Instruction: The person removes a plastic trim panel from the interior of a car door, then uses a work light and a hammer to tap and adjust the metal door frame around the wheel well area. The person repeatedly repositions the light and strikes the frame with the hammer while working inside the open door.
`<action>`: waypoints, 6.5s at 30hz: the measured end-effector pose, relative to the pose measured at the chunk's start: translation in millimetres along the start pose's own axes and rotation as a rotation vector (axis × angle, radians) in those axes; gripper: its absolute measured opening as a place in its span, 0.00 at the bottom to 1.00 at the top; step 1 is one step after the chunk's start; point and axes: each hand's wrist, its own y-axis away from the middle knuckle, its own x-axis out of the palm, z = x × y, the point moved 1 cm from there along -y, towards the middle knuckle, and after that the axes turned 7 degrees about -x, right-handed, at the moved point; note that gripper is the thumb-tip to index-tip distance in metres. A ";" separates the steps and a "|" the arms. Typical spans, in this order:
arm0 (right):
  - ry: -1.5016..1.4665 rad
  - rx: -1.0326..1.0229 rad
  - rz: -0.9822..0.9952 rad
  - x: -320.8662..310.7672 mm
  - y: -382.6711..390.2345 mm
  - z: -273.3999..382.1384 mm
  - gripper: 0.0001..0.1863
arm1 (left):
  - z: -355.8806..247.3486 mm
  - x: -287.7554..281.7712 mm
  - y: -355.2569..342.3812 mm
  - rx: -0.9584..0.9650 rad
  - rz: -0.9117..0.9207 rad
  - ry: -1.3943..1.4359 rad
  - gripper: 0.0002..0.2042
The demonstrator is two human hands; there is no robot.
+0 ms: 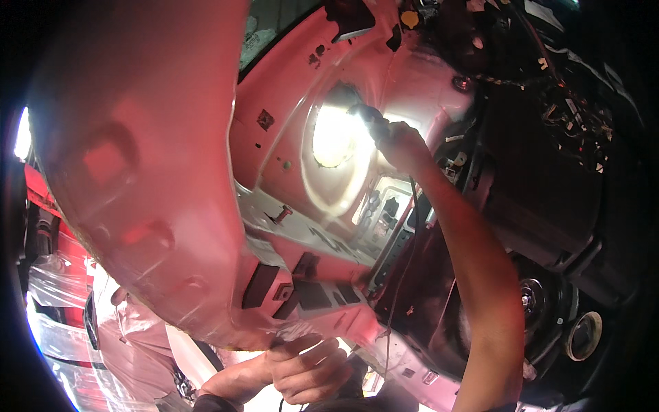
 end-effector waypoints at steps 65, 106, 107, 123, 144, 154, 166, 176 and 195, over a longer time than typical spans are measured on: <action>0.192 -0.121 -0.135 17.2 42.1 -56.9 0.25 | 0.0 6.7 -1.2 0.023 -0.013 0.078 0.10; -0.608 0.141 -0.272 69.8 58.1 -36.7 0.33 | -0.5 3.3 -6.0 0.046 0.053 0.038 0.09; -0.549 0.100 -0.314 66.6 57.3 -37.1 0.34 | -0.3 2.7 -7.3 0.062 0.055 0.041 0.08; -0.931 0.039 -0.279 9.9 97.2 -59.7 0.34 | -7.5 5.6 -8.7 0.014 0.067 -0.061 0.12; -0.687 -0.083 -0.140 12.4 5.0 -59.5 0.20 | -30.6 -3.7 -27.3 -0.250 0.092 0.071 0.08; -0.564 -0.265 -0.262 5.4 -89.9 -105.2 0.26 | -54.3 28.1 -2.9 -0.570 0.164 0.427 0.21; -0.367 -0.271 -0.541 57.4 -178.8 -130.2 0.29 | -97.2 49.1 105.3 -1.256 0.649 0.646 0.16; -0.341 -0.155 -0.458 62.1 -168.1 -133.0 0.28 | -108.2 64.5 165.3 -1.299 0.789 0.641 0.18; 0.155 0.190 -0.438 69.9 60.0 -207.6 0.22 | -118.8 83.7 221.5 -1.178 0.927 0.589 0.19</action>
